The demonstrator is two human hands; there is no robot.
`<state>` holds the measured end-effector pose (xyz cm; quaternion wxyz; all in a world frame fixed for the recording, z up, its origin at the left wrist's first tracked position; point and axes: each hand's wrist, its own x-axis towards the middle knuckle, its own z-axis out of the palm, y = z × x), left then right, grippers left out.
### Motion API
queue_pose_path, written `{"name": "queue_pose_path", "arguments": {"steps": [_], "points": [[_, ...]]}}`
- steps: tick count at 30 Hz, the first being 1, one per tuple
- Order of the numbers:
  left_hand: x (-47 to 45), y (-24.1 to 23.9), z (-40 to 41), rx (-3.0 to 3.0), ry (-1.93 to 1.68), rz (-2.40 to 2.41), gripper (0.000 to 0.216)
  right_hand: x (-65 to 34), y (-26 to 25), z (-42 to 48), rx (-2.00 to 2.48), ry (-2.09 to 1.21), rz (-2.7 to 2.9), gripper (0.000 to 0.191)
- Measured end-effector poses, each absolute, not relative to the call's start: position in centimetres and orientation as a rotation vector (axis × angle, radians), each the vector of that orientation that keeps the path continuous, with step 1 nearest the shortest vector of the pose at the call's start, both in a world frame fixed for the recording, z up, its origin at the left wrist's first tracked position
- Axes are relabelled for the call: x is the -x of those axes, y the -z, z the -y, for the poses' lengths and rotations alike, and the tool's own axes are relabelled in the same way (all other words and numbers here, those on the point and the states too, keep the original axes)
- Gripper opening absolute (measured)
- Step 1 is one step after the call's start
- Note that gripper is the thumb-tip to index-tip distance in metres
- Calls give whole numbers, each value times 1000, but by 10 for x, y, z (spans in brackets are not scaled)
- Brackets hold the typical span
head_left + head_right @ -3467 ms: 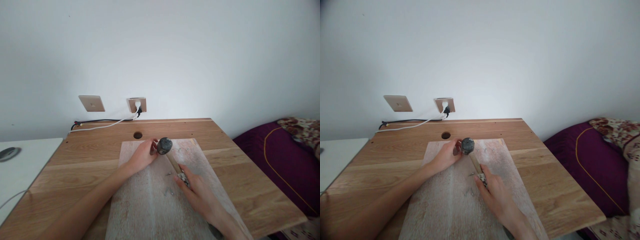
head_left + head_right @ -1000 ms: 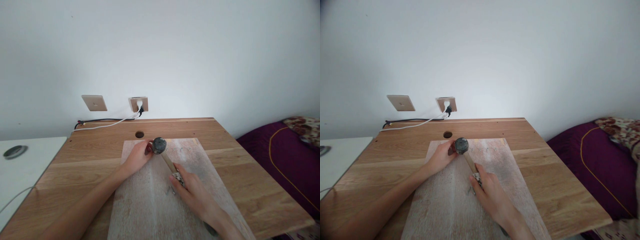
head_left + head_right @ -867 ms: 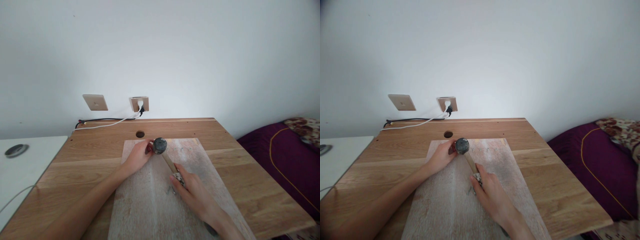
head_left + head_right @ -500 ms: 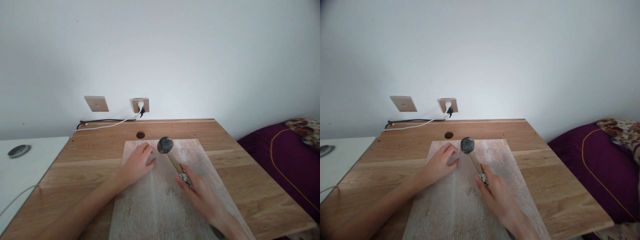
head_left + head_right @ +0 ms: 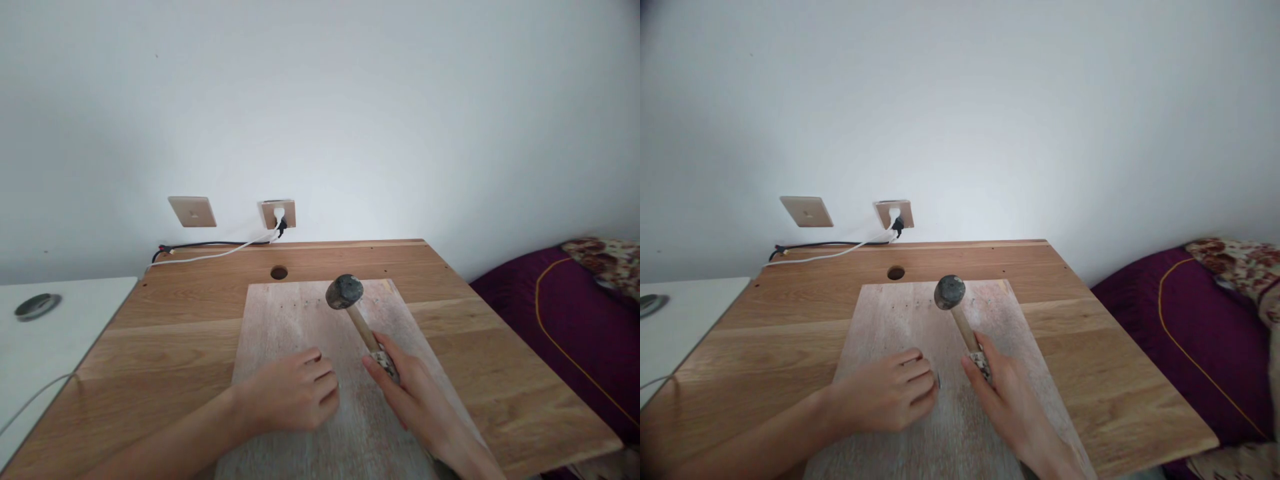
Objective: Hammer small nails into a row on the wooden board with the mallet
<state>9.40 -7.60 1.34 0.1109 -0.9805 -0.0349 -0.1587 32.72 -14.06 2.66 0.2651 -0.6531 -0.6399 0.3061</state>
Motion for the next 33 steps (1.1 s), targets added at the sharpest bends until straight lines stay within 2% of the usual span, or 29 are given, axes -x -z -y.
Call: {"name": "queue_pose_path", "arguments": {"steps": [3, 6, 9, 15, 27, 31, 33], "points": [[-81, -10, 55, 3022, 602, 352, 15, -326, -27, 140, 1813, -913, 1707, 51], [-68, -4, 22, 3158, 958, 987, 14, -323, -29, 137, 1811, -935, 1696, 54], [-60, 6, -7, 3072, 1102, 1346, 15, -318, -29, 135, 1790, -897, 1700, 51], [-61, 19, -18, 3052, 1123, 1480, 15, -310, -25, 132, 1816, -887, 1697, 49], [-64, 15, -17, 3088, 1150, 1541, 10, -295, -24, 120, 1667, -985, 1816, 47], [-65, 18, -17, 3052, 1198, 1643, 30, -287, -25, 115, 1703, -975, 1851, 50], [-65, 20, -17, 3056, 1204, 1660, 33, -285, -24, 115, 1718, -955, 1864, 52]]}}
